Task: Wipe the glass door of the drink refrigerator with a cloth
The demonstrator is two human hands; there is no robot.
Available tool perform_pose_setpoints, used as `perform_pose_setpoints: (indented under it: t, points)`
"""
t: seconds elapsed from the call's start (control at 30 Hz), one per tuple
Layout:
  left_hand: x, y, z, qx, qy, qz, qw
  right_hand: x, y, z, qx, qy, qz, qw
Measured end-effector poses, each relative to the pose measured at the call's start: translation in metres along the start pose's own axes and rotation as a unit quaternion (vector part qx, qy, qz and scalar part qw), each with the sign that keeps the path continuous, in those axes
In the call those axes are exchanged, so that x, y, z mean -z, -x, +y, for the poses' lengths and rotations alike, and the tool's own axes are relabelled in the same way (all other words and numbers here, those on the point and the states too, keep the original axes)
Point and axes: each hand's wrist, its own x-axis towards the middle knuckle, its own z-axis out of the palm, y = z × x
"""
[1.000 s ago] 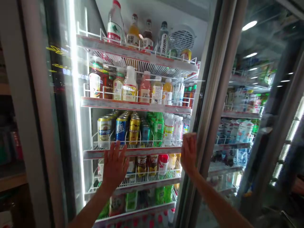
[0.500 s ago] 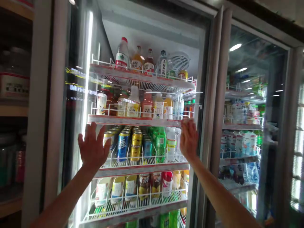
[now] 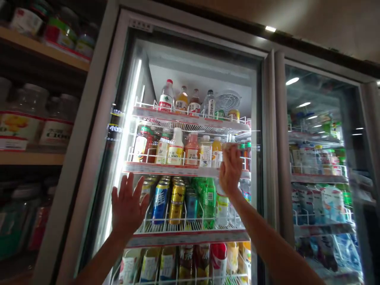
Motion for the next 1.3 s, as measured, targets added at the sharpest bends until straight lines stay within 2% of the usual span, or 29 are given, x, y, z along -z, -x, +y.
perform_pose_setpoints:
  t: [0.07, 0.1, 0.13, 0.23, 0.27, 0.3, 0.33, 0.43, 0.47, 0.5, 0.57, 0.63, 0.67, 0.7, 0.77, 0.83, 0.87, 0.9, 0.93, 1.0, 1.07, 1.1, 1.13, 1.17, 1.23, 1.27, 1.3]
  points:
    - [0.000, 0.003, -0.001, -0.005, -0.007, 0.003, 1.000, -0.001, -0.003, -0.011, 0.097, -0.015, -0.070, 0.993]
    - [0.000, 0.005, -0.002, -0.012, -0.009, 0.005, 1.000, 0.000, -0.007, -0.011, 0.113, -0.011, -0.085, 0.990]
    - [0.000, 0.006, -0.002, -0.018, -0.010, 0.006, 1.000, 0.000, -0.013, -0.007, 0.097, -0.001, -0.080, 0.992]
    - [0.002, 0.001, -0.003, -0.032, -0.005, 0.010, 0.999, -0.002, -0.039, 0.011, -0.052, 0.030, 0.013, 0.998]
    - [0.004, -0.006, -0.004, -0.035, -0.002, 0.017, 0.999, -0.003, -0.046, 0.013, -0.080, 0.032, 0.039, 0.996]
    - [0.006, -0.017, -0.004, -0.035, 0.001, 0.026, 0.999, -0.005, -0.050, 0.011, -0.080, 0.029, 0.048, 0.995]
    - [0.007, -0.032, -0.005, -0.031, 0.002, 0.036, 0.999, -0.008, -0.052, 0.006, -0.054, 0.022, 0.041, 0.997]
    - [0.010, -0.084, -0.009, 0.008, -0.007, 0.052, 0.999, -0.012, -0.048, -0.010, 0.088, 0.001, -0.043, 0.995]
    - [0.010, -0.100, -0.011, 0.022, -0.013, 0.047, 0.999, -0.012, -0.049, -0.009, 0.110, 0.000, -0.059, 0.992]
    - [0.008, -0.112, -0.013, 0.033, -0.017, 0.037, 0.999, -0.012, -0.053, -0.005, 0.105, 0.002, -0.059, 0.993]
    - [0.004, -0.126, -0.016, 0.038, -0.020, 0.021, 0.999, -0.011, -0.069, 0.009, 0.027, 0.015, -0.011, 0.999]
    - [-0.002, -0.127, -0.018, 0.033, -0.016, 0.016, 0.999, -0.012, -0.087, 0.016, -0.055, 0.027, 0.034, 0.998]
    - [-0.004, -0.125, -0.019, 0.032, -0.013, 0.017, 0.999, -0.013, -0.092, 0.011, -0.065, 0.029, 0.034, 0.997]
    - [-0.006, -0.122, -0.019, 0.033, -0.011, 0.018, 0.999, -0.016, -0.093, 0.001, -0.049, 0.028, 0.019, 0.998]
    - [-0.008, -0.118, -0.019, 0.035, -0.008, 0.021, 0.999, -0.021, -0.086, -0.032, 0.043, 0.014, -0.040, 0.998]
    - [-0.008, -0.117, -0.020, 0.034, -0.009, 0.025, 0.999, -0.027, -0.074, -0.063, 0.172, -0.014, -0.093, 0.981]
    - [-0.008, -0.118, -0.021, 0.032, -0.010, 0.029, 0.999, -0.029, -0.071, -0.072, 0.216, -0.025, -0.112, 0.970]
    - [-0.008, -0.118, -0.021, 0.031, -0.011, 0.034, 0.999, -0.031, -0.072, -0.075, 0.230, -0.033, -0.118, 0.966]
    - [-0.009, -0.119, -0.022, 0.028, -0.012, 0.036, 0.999, -0.033, -0.076, -0.074, 0.209, -0.037, -0.109, 0.971]
    - [-0.010, -0.119, -0.023, 0.026, -0.013, 0.038, 0.999, -0.037, -0.094, -0.063, 0.089, -0.038, -0.051, 0.994]
    - [-0.010, -0.118, -0.023, 0.027, -0.013, 0.037, 0.999, -0.042, -0.111, -0.058, -0.023, -0.037, 0.003, 0.999]
    - [-0.010, -0.118, -0.023, 0.028, -0.012, 0.035, 0.999, -0.044, -0.115, -0.061, -0.033, -0.039, 0.007, 0.999]
    - [-0.010, -0.118, -0.023, 0.029, -0.010, 0.034, 0.999, -0.046, -0.116, -0.067, -0.009, -0.042, -0.007, 0.999]
    - [-0.009, -0.118, -0.023, 0.030, -0.008, 0.032, 0.999, -0.046, -0.114, -0.075, 0.045, -0.047, -0.035, 0.997]
    - [-0.008, -0.118, -0.022, 0.033, -0.005, 0.027, 0.999, -0.045, -0.106, -0.090, 0.185, -0.057, -0.104, 0.976]
    - [-0.008, -0.118, -0.022, 0.034, -0.005, 0.025, 0.999, -0.043, -0.103, -0.093, 0.232, -0.059, -0.127, 0.963]
    - [-0.008, -0.118, -0.022, 0.034, -0.004, 0.023, 0.999, -0.041, -0.102, -0.091, 0.245, -0.057, -0.136, 0.958]
